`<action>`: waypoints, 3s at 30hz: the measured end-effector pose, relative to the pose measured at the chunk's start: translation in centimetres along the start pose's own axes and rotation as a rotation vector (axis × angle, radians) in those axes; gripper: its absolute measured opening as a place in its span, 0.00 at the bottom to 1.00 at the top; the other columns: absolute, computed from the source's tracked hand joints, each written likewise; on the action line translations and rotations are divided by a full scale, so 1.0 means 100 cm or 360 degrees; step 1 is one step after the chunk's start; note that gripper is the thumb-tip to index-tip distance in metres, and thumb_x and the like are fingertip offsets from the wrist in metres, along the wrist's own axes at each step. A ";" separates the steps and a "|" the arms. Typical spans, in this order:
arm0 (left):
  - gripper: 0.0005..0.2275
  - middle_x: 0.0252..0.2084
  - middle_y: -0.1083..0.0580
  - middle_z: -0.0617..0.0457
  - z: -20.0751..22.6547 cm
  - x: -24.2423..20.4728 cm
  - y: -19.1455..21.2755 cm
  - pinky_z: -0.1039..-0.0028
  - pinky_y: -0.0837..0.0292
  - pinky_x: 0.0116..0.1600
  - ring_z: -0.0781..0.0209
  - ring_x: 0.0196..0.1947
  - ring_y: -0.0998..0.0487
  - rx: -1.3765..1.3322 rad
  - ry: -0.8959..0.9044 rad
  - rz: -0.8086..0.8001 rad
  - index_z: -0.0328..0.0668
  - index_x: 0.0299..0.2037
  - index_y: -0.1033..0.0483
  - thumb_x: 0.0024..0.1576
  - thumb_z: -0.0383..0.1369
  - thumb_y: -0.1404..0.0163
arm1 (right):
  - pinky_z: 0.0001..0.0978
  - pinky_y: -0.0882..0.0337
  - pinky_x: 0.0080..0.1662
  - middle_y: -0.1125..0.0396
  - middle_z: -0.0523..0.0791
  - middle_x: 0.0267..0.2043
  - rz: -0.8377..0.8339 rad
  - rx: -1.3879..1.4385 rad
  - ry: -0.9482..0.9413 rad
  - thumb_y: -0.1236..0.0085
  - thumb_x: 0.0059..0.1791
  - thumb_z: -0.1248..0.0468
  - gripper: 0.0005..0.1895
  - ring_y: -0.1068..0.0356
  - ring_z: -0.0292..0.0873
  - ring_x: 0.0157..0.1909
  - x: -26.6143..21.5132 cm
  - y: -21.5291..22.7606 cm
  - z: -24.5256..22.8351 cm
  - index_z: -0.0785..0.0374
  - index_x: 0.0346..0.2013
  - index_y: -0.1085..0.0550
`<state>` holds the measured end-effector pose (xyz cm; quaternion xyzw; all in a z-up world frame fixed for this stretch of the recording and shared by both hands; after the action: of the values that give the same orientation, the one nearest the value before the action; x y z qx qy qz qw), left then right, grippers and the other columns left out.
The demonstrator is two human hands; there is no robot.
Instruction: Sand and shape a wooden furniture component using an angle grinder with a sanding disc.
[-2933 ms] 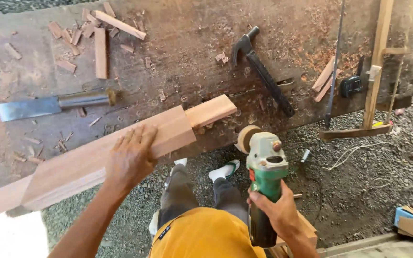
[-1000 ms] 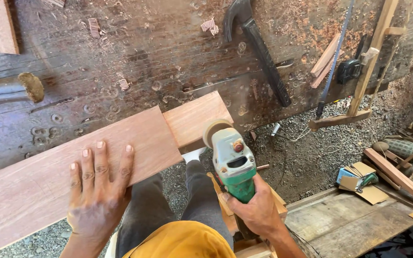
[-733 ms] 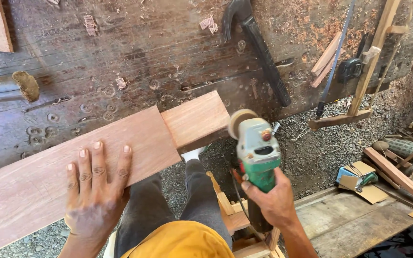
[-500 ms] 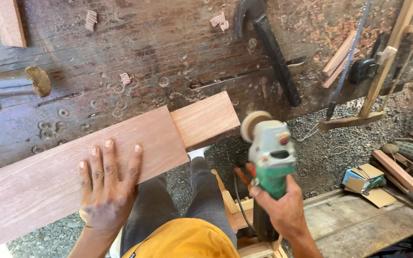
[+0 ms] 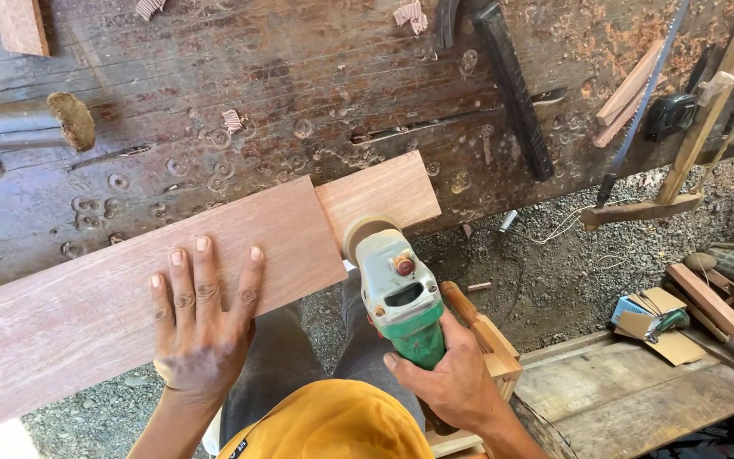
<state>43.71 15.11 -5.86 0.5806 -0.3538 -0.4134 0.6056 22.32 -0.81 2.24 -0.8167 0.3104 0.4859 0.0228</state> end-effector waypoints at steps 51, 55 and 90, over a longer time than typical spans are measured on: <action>0.20 0.68 0.29 0.37 -0.001 -0.005 -0.005 0.47 0.36 0.70 0.36 0.67 0.28 0.0036 -0.0008 -0.0018 0.67 0.69 0.29 0.67 0.36 0.56 | 0.33 0.26 0.51 0.25 0.44 0.46 -0.0066 -0.0025 -0.0090 0.34 0.40 0.64 0.29 0.26 0.38 0.47 0.008 -0.002 -0.009 0.65 0.55 0.28; 0.20 0.68 0.29 0.36 0.001 -0.002 -0.003 0.47 0.36 0.71 0.35 0.67 0.27 0.0007 -0.0010 -0.0019 0.65 0.69 0.29 0.67 0.35 0.55 | 0.33 0.27 0.54 0.25 0.45 0.46 -0.0062 -0.0008 -0.0007 0.34 0.41 0.65 0.28 0.26 0.39 0.49 0.008 0.003 -0.005 0.67 0.55 0.28; 0.41 0.67 0.30 0.44 -0.025 0.054 0.045 0.54 0.33 0.68 0.44 0.65 0.27 -0.0255 -0.0013 -0.0357 0.64 0.67 0.32 0.36 0.36 0.37 | 0.33 0.26 0.51 0.24 0.45 0.45 0.0036 -0.0072 -0.0008 0.31 0.39 0.63 0.28 0.26 0.38 0.47 0.001 0.013 -0.016 0.65 0.52 0.26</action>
<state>48.62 11.14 -1.88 0.5647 -0.2549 -0.5079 0.5984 22.94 -2.49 3.34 -0.8122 0.3086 0.4950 -0.0003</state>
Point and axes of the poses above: each hand's wrist, its own x-axis towards the middle knuckle, its own y-axis out of the back of the hand, z = x × y, the point moved 4 cm from there along x, towards the middle knuckle
